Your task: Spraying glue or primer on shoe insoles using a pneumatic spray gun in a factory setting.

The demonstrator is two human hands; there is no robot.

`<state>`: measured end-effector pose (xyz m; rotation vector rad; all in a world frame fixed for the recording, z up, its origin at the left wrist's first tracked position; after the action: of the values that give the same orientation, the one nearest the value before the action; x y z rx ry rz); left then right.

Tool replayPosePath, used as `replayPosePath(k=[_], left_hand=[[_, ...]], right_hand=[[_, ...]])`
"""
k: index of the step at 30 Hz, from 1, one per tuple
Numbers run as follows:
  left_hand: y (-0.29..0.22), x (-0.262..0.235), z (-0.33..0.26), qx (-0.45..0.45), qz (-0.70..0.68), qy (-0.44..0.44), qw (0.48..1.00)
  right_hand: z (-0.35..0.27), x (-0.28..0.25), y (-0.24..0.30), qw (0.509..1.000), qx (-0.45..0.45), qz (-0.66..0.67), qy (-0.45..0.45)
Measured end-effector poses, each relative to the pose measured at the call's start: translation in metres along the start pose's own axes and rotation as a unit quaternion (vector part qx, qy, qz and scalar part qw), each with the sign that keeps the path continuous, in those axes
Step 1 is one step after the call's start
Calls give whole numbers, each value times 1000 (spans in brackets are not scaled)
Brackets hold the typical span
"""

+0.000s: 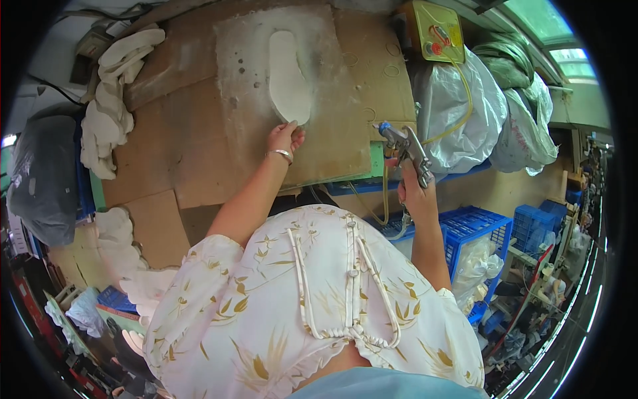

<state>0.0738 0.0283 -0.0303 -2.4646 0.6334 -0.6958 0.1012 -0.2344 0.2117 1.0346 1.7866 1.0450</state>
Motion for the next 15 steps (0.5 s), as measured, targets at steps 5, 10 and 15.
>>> replayPosePath(k=[5,10,15], left_hand=[[-3,-8,9,-18,77,3,997],[0,-7,7,-39,78,17,996],[0,-9,8,-41,78,12,996]], right_hand=[[10,43,24,997,8,-15,71],[12,73,23,988,-65,-105,97],[14,87,22,984,-34,-139,105]])
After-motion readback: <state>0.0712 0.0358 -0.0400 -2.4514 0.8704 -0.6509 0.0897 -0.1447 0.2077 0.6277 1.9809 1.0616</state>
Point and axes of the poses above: each hand's wrist, its own z-axis towards the middle knuckle, its own x-axis out of the palm, y = z × x, the point moved 6 cm from there along z, towards the middle knuckle, and after that the axes turned 3 degrees about z, right-handed, at the moved point
